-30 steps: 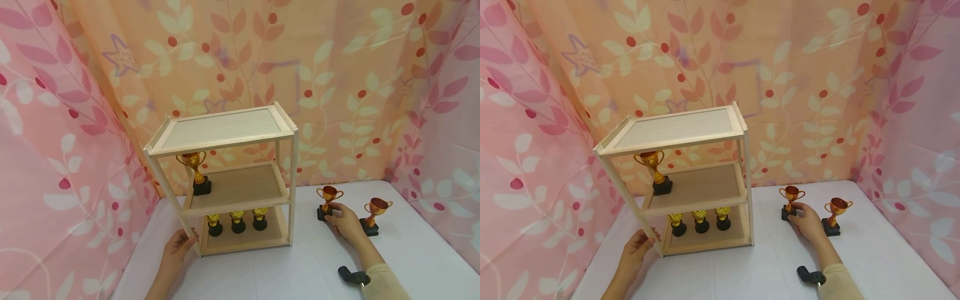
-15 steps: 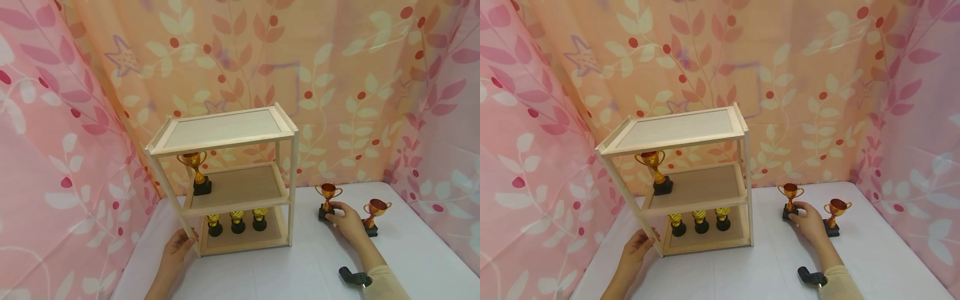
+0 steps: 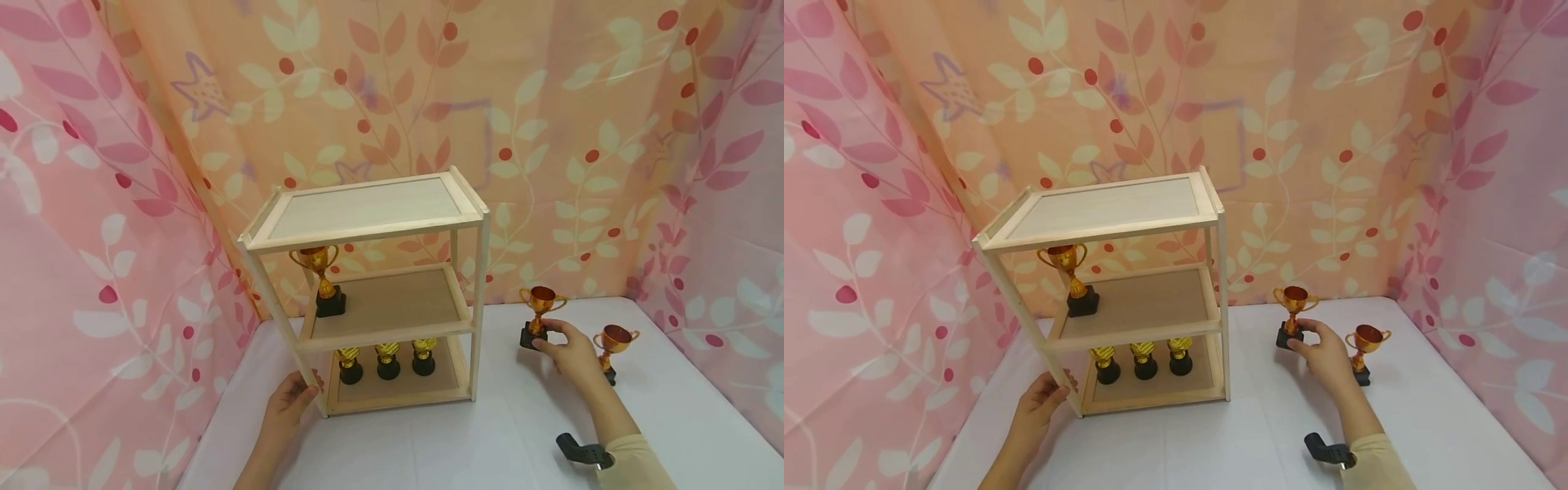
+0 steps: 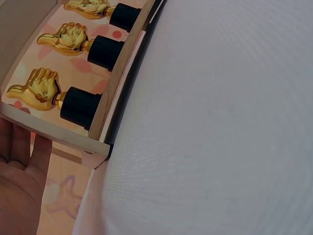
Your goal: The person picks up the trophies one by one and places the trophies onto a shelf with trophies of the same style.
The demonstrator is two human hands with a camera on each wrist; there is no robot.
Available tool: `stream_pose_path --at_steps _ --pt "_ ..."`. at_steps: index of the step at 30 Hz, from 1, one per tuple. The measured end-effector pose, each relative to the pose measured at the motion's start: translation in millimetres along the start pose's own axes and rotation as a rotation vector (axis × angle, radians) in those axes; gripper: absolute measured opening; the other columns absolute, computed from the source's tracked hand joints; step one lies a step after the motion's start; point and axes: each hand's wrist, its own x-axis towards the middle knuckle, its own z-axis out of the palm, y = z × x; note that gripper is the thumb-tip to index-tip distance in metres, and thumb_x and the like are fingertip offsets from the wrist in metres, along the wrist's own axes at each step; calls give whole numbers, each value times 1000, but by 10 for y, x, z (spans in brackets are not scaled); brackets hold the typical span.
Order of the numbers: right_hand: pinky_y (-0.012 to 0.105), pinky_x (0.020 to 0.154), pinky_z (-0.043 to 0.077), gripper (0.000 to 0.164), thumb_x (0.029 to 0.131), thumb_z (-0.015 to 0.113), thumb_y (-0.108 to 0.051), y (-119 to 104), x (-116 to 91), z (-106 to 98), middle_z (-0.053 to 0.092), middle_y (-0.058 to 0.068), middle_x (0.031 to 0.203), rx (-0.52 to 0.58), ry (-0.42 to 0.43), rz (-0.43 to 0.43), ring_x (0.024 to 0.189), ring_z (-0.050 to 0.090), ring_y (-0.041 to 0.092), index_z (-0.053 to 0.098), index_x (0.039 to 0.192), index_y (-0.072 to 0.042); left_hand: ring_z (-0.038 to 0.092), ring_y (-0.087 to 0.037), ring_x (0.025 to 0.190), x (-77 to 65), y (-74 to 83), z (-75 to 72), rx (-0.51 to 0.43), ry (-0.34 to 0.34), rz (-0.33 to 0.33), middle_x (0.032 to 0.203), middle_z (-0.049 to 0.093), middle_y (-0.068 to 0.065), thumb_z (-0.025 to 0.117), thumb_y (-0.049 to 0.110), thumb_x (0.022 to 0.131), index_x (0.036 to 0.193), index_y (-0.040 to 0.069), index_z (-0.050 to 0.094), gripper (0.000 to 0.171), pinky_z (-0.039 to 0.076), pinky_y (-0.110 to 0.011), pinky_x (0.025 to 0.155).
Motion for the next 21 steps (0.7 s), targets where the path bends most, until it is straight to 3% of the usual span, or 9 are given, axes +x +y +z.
stream_pose_path --at_steps 5,10,15,21 --pt "31 44 45 68 85 68 -51 -139 -56 -52 53 15 125 16 14 -24 48 52 15 44 141 -20 62 -13 100 7 -23 -2 7 -3 19 109 63 -13 55 5 96 123 -6 51 29 52 -21 85" --pt "31 42 42 69 85 67 -53 -309 -122 -128 56 15 107 5 18 -36 48 51 16 43 142 -22 63 -15 99 8 -13 16 0 9 14 109 64 -14 56 5 96 124 -9 50 32 52 -22 85" --pt "31 42 39 70 84 67 -54 -455 -181 -187 55 9 73 -7 10 -35 48 50 18 43 141 -23 63 -14 99 3 -1 23 6 30 -26 108 64 -13 58 7 95 123 -7 52 32 52 -22 85" --pt "30 43 41 64 85 69 -50 -540 -235 -221 50 3 66 16 6 -62 47 47 17 45 138 -23 64 -16 101 -1 1 24 9 40 -60 110 64 -16 59 10 95 123 -5 53 33 52 -23 87"
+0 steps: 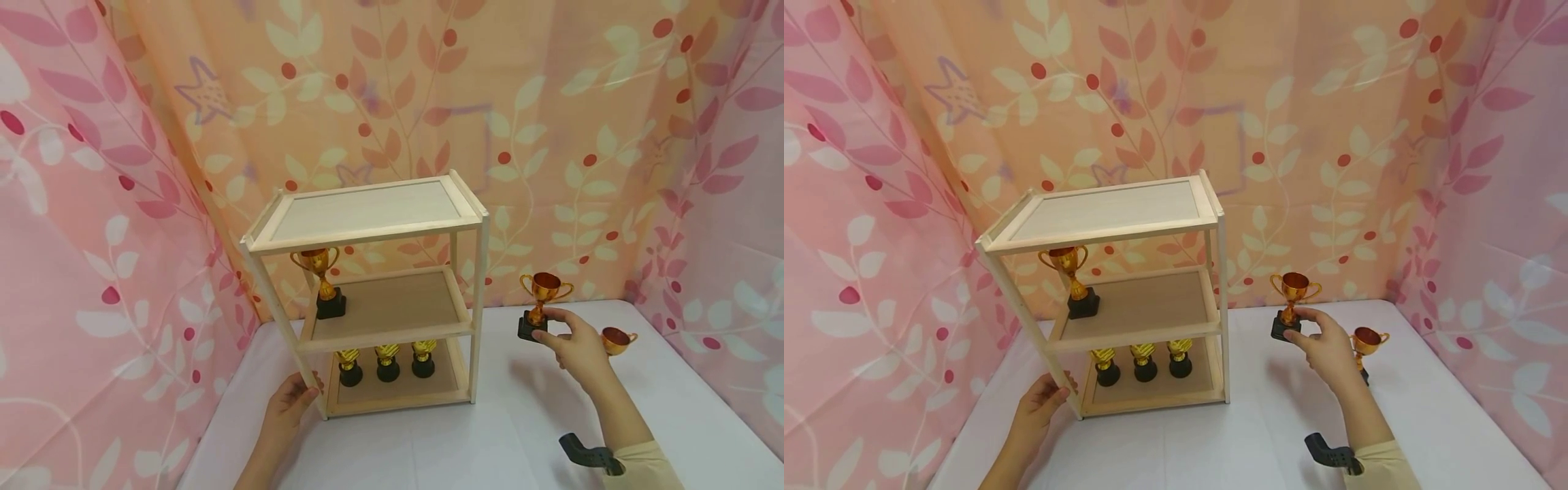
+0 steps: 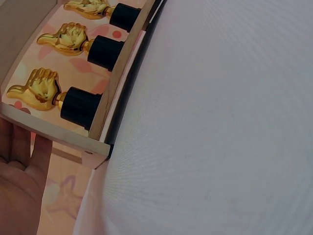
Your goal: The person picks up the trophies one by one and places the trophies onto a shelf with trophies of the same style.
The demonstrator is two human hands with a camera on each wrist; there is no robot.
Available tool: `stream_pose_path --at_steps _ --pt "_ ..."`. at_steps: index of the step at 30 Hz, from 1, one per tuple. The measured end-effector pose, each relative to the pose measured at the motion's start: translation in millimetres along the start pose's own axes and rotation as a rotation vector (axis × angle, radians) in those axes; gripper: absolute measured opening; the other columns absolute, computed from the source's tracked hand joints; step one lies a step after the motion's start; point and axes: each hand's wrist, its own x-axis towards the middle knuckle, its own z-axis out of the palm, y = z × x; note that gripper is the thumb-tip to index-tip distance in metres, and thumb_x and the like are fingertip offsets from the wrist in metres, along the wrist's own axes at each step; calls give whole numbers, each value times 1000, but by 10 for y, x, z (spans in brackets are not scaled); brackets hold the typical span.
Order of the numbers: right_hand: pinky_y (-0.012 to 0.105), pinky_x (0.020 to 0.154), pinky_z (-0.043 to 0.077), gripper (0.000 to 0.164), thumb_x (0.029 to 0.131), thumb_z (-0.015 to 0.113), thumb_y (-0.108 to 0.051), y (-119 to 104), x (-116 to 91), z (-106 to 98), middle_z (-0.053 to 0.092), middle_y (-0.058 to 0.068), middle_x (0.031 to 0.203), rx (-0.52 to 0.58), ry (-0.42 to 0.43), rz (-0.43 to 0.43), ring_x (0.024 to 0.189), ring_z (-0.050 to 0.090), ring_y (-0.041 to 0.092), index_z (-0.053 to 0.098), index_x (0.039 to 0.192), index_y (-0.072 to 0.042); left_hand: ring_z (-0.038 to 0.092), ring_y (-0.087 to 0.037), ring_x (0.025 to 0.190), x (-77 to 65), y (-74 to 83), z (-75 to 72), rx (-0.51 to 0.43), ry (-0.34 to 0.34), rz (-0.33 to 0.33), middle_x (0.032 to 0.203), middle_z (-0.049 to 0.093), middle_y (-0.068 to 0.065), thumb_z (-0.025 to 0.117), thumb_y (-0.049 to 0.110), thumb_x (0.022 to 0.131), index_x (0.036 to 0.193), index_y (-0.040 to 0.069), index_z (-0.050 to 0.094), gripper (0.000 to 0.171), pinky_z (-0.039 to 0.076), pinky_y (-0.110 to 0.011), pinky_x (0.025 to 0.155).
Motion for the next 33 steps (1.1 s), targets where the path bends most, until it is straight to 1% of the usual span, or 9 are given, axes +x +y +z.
stream_pose_path --at_steps 9,12,14,15,18,21,25,28,33 --pt "31 45 44 67 85 66 -54 -174 -110 -136 54 14 99 -11 10 -47 48 47 19 44 139 -22 63 -14 101 3 7 -6 -1 -19 24 110 63 -14 57 9 96 123 -6 52 31 52 -22 87" --pt "31 42 43 66 84 67 -53 -263 -152 -178 55 12 116 -3 18 -69 46 47 20 45 138 -21 63 -13 101 7 1 -12 0 -29 39 110 63 -13 56 9 96 123 -7 51 31 52 -22 88" --pt "31 42 42 65 84 68 -52 -315 -184 -202 54 10 119 0 21 -89 45 46 19 46 137 -21 63 -13 101 8 -4 -11 -7 -26 37 111 63 -14 56 8 96 123 -8 51 32 52 -22 88" --pt "31 42 42 64 85 68 -52 -337 -201 -212 54 10 117 2 19 -94 45 46 19 45 137 -21 63 -13 101 8 -5 -9 -7 -23 36 111 63 -15 56 8 96 123 -7 51 31 52 -22 88" --pt "31 43 42 62 85 67 -52 -402 -252 -243 55 12 91 8 13 -98 45 44 17 46 135 -24 63 -14 101 8 -7 -1 -8 -3 20 111 63 -14 57 8 96 122 -4 53 30 52 -22 87" --pt "31 43 43 61 85 67 -52 -474 -304 -262 52 11 83 3 5 -100 46 44 17 46 136 -26 63 -14 101 4 -3 3 -5 9 13 111 63 -15 57 8 95 122 -2 54 29 52 -22 86" --pt "30 44 43 61 85 66 -53 -587 -377 -284 54 10 107 -27 2 -113 48 47 20 46 136 -26 63 -15 101 4 4 8 -5 12 13 111 63 -17 58 8 95 122 -1 55 29 52 -22 87" --pt "30 44 43 61 85 65 -54 -669 -434 -300 55 10 109 -48 0 -123 49 48 21 46 136 -27 63 -15 101 2 9 12 -14 12 14 112 62 -18 58 9 95 122 -1 55 29 52 -22 87" --pt "30 41 40 55 85 68 -50 -770 -518 -322 56 10 81 -59 8 -151 47 47 20 48 132 -30 64 -14 100 -2 4 9 -7 4 28 110 63 -16 58 7 95 122 -5 53 30 52 -22 87"
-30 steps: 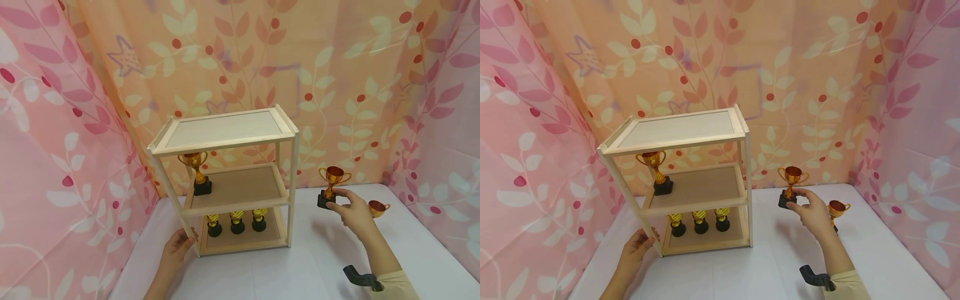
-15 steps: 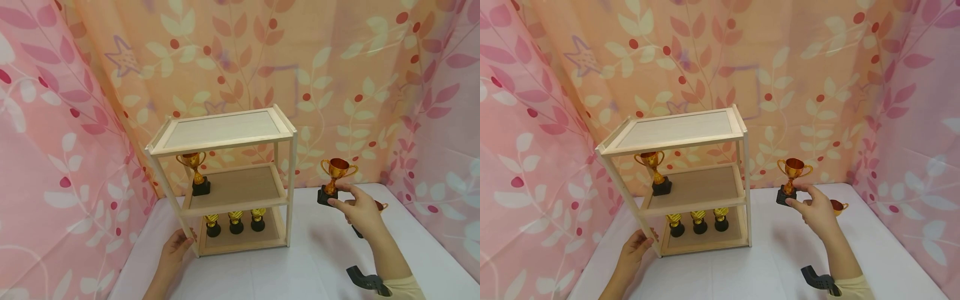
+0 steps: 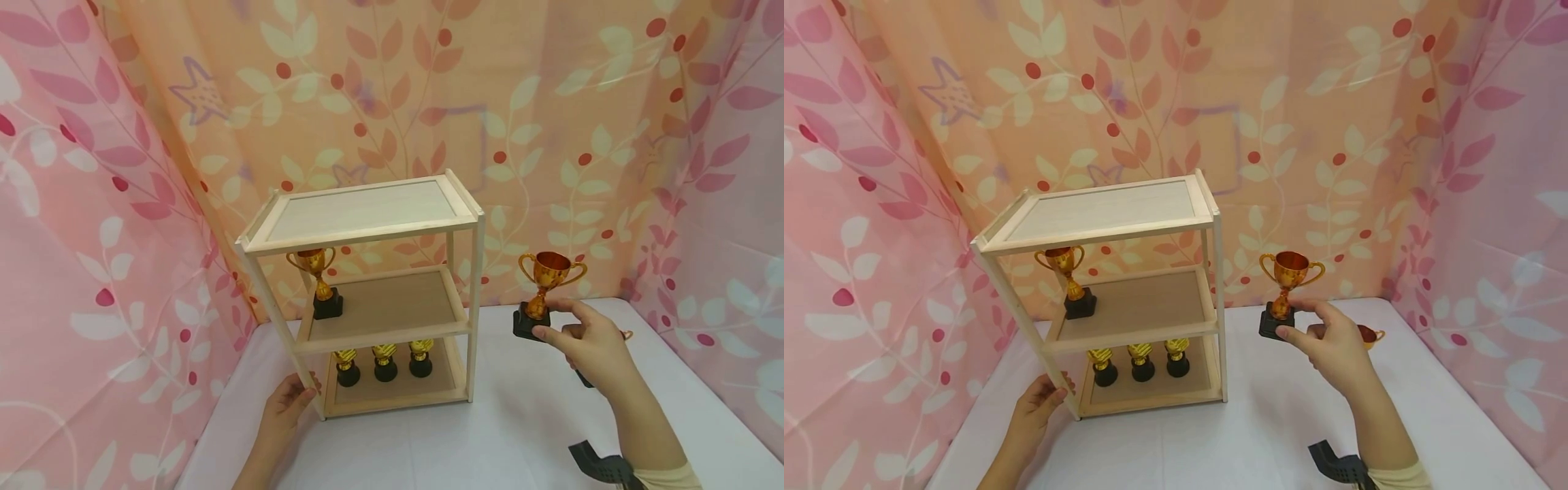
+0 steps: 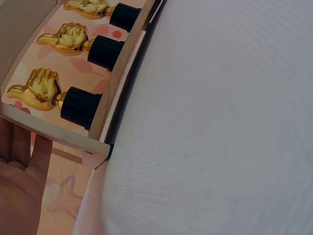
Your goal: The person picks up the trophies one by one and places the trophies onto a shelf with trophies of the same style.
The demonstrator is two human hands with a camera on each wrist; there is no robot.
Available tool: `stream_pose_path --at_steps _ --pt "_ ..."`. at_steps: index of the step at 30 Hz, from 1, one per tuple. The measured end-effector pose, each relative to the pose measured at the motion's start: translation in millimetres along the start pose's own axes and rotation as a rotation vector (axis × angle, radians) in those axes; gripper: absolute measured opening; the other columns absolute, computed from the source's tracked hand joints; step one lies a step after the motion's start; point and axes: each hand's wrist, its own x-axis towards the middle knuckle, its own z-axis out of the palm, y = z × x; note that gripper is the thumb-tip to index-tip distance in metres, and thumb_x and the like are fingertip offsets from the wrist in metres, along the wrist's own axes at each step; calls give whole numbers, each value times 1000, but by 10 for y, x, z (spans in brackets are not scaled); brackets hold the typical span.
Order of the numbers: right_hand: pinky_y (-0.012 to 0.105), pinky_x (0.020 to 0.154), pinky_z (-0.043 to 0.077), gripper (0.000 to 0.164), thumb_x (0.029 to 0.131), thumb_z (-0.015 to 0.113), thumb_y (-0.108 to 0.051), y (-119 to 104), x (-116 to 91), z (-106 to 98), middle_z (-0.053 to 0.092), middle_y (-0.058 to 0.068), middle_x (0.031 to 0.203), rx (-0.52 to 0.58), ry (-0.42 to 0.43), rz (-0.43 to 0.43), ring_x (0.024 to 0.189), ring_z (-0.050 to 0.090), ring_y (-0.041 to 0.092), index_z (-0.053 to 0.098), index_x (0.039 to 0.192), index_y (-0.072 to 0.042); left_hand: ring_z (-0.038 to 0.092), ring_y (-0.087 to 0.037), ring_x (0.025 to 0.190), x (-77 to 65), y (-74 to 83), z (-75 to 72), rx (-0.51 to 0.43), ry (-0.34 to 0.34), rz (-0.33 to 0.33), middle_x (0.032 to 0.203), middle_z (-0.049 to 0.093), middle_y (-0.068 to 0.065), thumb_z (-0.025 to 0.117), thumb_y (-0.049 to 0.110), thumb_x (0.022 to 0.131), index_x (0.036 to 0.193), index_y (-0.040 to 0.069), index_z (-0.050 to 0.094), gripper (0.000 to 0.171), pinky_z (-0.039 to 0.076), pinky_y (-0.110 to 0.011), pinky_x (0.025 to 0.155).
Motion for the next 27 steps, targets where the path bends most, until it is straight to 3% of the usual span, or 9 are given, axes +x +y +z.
stream_pose_path --at_steps 6,9,20,27 --pt "30 37 35 49 83 72 -45 -119 -78 -29 43 3 56 23 6 -37 43 42 19 51 126 -33 63 -13 100 3 8 3 22 12 -35 109 64 -11 59 10 95 123 -5 52 33 52 -22 86" --pt "29 38 35 49 83 74 -39 -187 -121 -26 39 0 55 61 3 -63 43 41 18 51 126 -32 63 -13 100 2 20 8 23 14 -48 110 64 -12 59 11 95 124 -5 52 33 52 -22 87" --pt "27 40 36 48 81 78 -17 -404 -257 57 41 -1 57 146 19 -274 44 40 13 56 122 -23 63 -14 101 20 26 -7 27 -10 -10 110 63 -17 56 9 96 123 -2 53 29 52 -22 88" --pt "25 41 36 46 79 78 -10 -616 -309 350 48 -3 74 278 -62 -396 48 39 11 59 121 -19 64 -14 102 0 26 -23 28 -27 3 112 62 -18 56 9 97 125 -4 51 31 52 -22 88"
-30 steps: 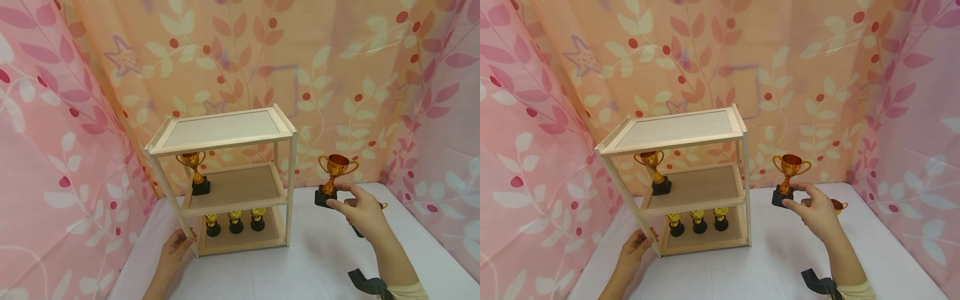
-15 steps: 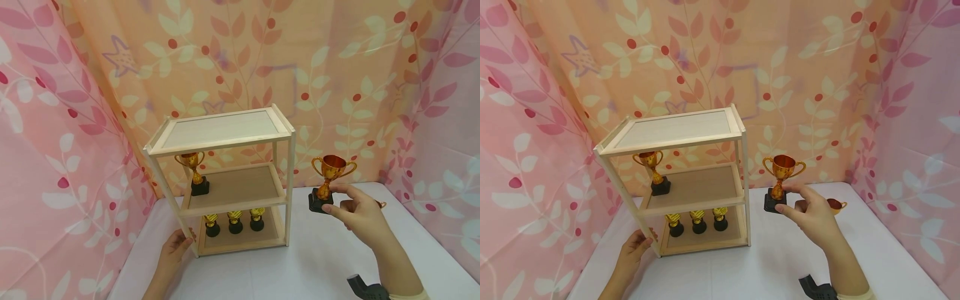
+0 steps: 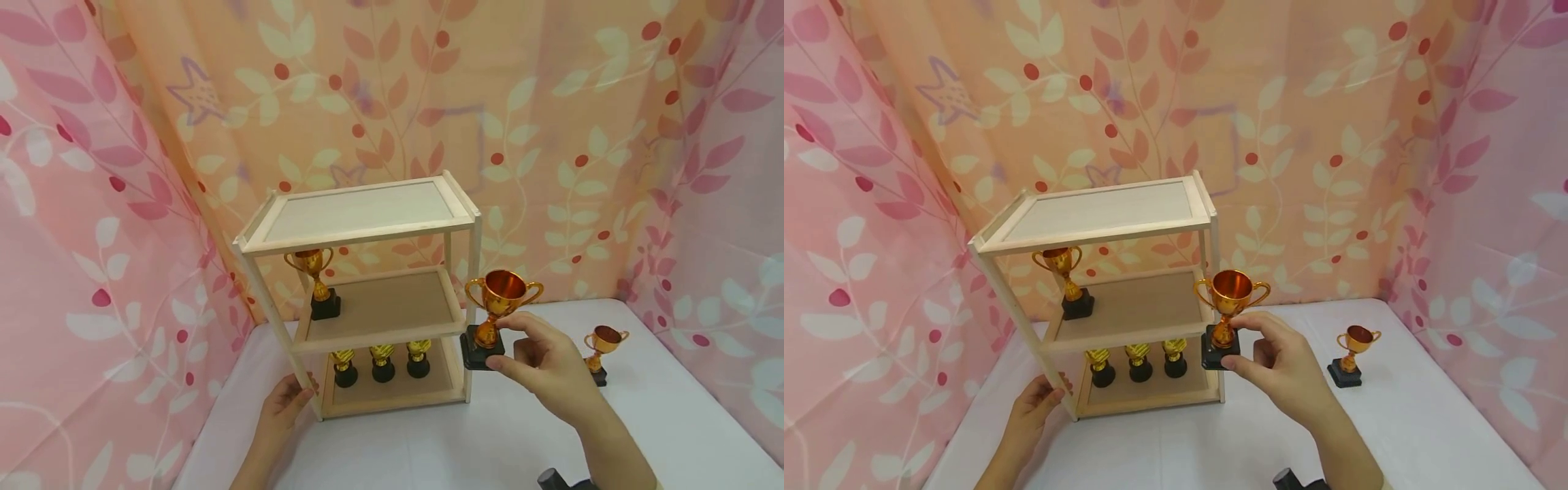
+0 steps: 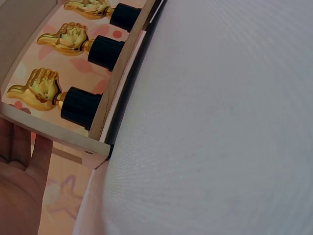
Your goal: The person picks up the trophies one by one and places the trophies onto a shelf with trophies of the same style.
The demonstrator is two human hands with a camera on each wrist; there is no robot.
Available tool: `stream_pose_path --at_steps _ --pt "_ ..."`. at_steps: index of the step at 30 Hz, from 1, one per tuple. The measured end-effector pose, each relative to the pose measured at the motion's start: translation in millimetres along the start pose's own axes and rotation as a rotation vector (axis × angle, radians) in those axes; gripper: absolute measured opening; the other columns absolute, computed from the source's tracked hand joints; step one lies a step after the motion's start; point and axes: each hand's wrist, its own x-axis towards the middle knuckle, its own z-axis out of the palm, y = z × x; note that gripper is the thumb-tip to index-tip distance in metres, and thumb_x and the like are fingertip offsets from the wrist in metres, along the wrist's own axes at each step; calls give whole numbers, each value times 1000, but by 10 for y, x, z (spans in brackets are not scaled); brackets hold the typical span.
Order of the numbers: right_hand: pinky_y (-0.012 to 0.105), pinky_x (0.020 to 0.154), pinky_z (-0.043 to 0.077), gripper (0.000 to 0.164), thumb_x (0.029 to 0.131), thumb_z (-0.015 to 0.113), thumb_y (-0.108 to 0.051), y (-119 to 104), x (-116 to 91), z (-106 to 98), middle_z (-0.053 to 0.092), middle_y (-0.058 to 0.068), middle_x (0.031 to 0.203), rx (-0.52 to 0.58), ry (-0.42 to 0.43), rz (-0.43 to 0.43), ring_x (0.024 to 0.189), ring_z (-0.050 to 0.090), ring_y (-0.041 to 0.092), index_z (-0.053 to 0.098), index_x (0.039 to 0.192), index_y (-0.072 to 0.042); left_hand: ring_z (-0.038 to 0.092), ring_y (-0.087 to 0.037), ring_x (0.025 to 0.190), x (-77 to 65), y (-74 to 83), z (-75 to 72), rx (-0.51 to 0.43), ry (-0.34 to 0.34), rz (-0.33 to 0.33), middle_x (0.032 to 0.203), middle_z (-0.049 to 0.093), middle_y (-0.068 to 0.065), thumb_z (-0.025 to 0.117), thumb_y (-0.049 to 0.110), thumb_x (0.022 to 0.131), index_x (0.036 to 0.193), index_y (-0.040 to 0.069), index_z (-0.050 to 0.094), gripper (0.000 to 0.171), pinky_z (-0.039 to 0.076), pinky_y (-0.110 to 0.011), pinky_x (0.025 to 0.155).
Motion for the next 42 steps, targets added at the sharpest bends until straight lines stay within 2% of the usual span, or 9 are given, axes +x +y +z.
stream_pose_path --at_steps 6,8,14,18,23,25,30,37,42 --pt "24 42 37 44 80 79 -19 -74 110 296 55 -3 92 33 -38 -24 50 41 10 59 119 -23 63 -14 101 -18 -8 -8 2 23 -47 110 63 -17 57 13 97 124 -4 52 33 52 -22 87" --pt "23 43 37 44 80 79 -20 -84 152 367 55 -2 92 31 -44 -20 50 40 9 59 120 -24 63 -14 101 -9 -15 -7 4 21 -50 110 63 -17 57 14 97 124 -4 52 33 52 -22 88" --pt "22 45 37 48 79 79 -21 -67 258 548 59 -5 109 29 -53 37 52 39 9 59 123 -26 63 -14 102 19 -28 -2 13 1 -32 112 63 -17 56 15 97 125 -4 51 34 51 -22 88" --pt "22 45 38 48 80 78 -30 -66 332 653 59 -7 109 21 -80 75 52 39 8 58 123 -34 63 -13 101 24 -18 2 15 12 -33 111 63 -16 58 15 97 124 -3 53 33 51 -22 88" --pt "24 45 42 44 81 75 -43 -86 444 758 61 -2 92 36 -112 127 52 45 11 58 121 -38 63 -13 101 24 -30 -4 10 26 -56 111 64 -15 59 16 96 123 -2 54 33 52 -22 88" --pt "26 47 45 44 80 75 -45 -91 494 794 62 -3 93 55 -123 154 54 51 13 59 120 -37 63 -13 101 21 -39 -9 11 25 -65 111 64 -14 59 16 96 124 -2 53 33 51 -22 88" --pt "30 57 53 46 80 75 -47 -102 630 867 61 -14 118 54 -131 202 70 62 15 59 122 -34 63 -12 101 10 -37 -14 9 24 -72 111 63 -15 59 16 96 123 0 54 32 51 -22 89" --pt "36 60 55 46 80 75 -47 -104 827 957 62 -11 115 47 -124 248 79 64 17 59 121 -35 63 -13 102 11 -27 -10 13 30 -73 112 63 -14 59 17 96 123 1 55 32 51 -22 88" --pt "34 65 54 42 81 75 -45 -68 966 1034 61 -14 115 32 -127 290 86 64 16 58 119 -39 63 -14 102 11 -34 -2 13 29 -70 112 64 -14 59 17 96 123 -3 53 35 52 -23 88"
